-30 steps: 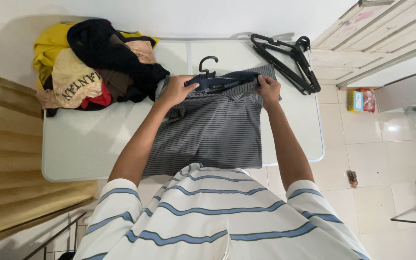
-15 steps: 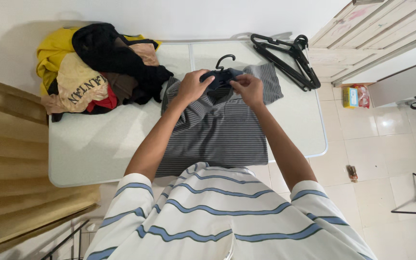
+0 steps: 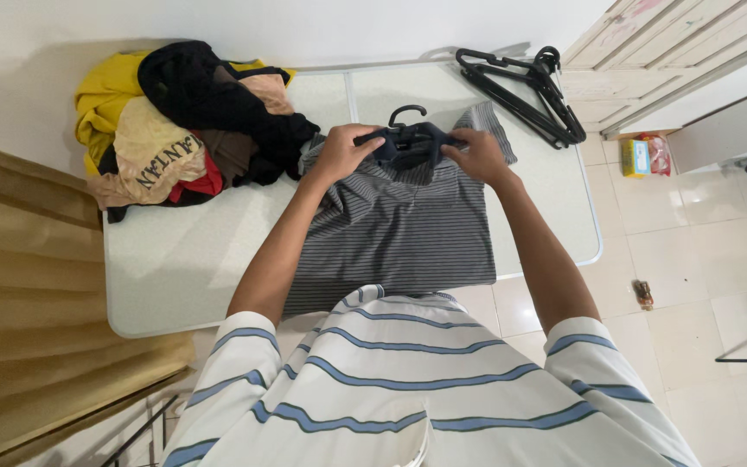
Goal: The person hangs a black t-shirt on a hanger and places it on a clothing rack. They then smooth out a striped shirt on a table, place it on a hanger, and hang it on the rack. Finally, they smooth out another black t-shirt on the table and place it on a hanger.
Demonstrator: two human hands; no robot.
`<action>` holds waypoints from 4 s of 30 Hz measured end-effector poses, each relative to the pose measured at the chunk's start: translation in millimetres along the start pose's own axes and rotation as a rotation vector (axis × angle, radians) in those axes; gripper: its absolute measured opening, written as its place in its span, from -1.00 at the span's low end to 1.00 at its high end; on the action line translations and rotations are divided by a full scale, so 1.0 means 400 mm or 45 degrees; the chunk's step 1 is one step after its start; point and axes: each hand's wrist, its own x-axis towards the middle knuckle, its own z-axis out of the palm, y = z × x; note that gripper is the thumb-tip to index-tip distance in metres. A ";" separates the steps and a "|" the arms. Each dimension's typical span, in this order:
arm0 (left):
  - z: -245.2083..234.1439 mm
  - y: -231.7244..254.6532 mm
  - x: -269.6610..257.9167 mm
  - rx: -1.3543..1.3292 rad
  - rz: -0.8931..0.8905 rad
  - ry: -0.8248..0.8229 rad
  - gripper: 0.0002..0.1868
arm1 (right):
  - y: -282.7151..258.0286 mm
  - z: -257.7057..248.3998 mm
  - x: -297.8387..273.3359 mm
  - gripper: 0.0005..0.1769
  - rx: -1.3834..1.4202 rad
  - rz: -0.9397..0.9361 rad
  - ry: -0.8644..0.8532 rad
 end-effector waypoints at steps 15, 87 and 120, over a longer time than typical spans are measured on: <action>-0.024 0.018 -0.063 0.582 -0.120 0.130 -0.59 | -0.104 0.018 -0.070 -0.78 0.359 0.170 0.067; 0.154 0.433 -0.529 0.720 -0.100 0.378 -0.65 | -0.020 -0.207 -0.485 -0.84 0.751 0.005 -0.130; 0.131 0.527 -0.722 0.573 0.134 0.391 -0.41 | -0.262 -0.116 -0.560 -0.70 0.591 -0.139 -0.155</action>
